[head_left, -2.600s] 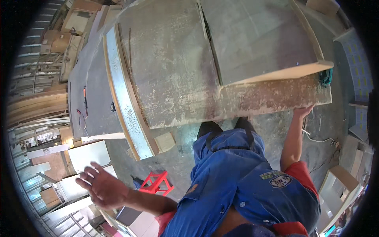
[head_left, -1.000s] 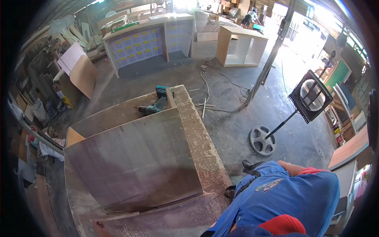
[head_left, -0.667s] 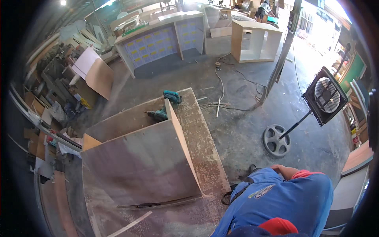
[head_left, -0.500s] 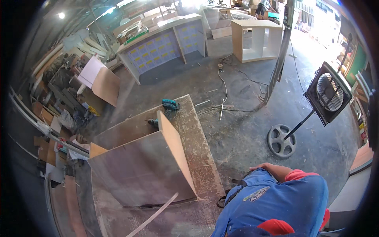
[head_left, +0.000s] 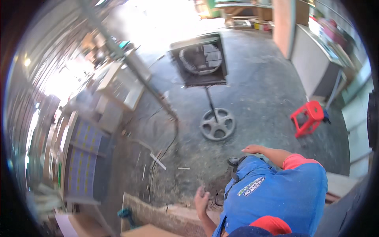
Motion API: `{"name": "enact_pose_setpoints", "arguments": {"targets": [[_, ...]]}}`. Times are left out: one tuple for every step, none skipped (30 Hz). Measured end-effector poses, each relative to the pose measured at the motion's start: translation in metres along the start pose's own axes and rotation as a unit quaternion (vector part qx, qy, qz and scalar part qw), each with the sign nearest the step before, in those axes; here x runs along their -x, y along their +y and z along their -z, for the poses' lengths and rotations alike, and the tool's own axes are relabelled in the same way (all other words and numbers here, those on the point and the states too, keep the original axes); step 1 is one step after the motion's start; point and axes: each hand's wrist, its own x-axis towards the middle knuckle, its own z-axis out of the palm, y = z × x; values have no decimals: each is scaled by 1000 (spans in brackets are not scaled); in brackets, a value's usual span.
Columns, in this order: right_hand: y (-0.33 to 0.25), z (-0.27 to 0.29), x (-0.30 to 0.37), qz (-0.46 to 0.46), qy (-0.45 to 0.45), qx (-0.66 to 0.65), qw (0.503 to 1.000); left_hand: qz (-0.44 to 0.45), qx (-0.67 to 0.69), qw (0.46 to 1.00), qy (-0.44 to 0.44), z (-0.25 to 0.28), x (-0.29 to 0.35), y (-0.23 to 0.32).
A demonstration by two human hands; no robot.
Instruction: The person tests the fit of a wooden panel against a structure and a cabinet, marks the panel with a pencil on a workbench, and turns the panel by hand.
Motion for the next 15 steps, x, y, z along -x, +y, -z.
{"name": "enact_pose_setpoints", "arguments": {"targets": [[22,10,30,-140,49,-94,984,53,33,995,-79,-23,-12,-26],[38,18,66,-275,94,-186,938,41,-10,991,-128,-47,-24,-48],[95,13,83,-271,109,-246,924,26,-53,982,-179,-68,-34,-63],[102,12,106,-332,93,-333,878,25,-61,980,-187,-86,-41,-82],[100,17,130,-387,71,-411,822,13,-45,978,-201,-100,-44,-101],[118,17,137,-397,40,-442,803,0,-25,976,-218,-112,-54,-103],[137,18,135,-388,10,-466,795,15,-36,975,-219,-125,-60,-108],[154,17,130,-379,-22,-488,786,37,-54,974,-215,-133,-63,-115],[173,21,121,-370,-43,-508,777,58,-75,972,-216,-143,-68,-117],[186,29,110,-359,-61,-527,768,75,-95,969,-217,-151,-74,-118],[193,33,100,-351,-82,-543,758,96,-118,965,-216,-149,-75,-116],[205,52,83,-334,-93,-562,751,98,-133,963,-213,-160,-94,-111],[217,70,67,-314,-109,-584,741,108,-142,961,-213,-174,-112,-99],[232,87,46,-282,-123,-622,720,112,-152,958,-213,-186,-131,-84],[238,113,22,-246,-142,-658,697,116,-152,959,-210,-199,-151,-69]]}}
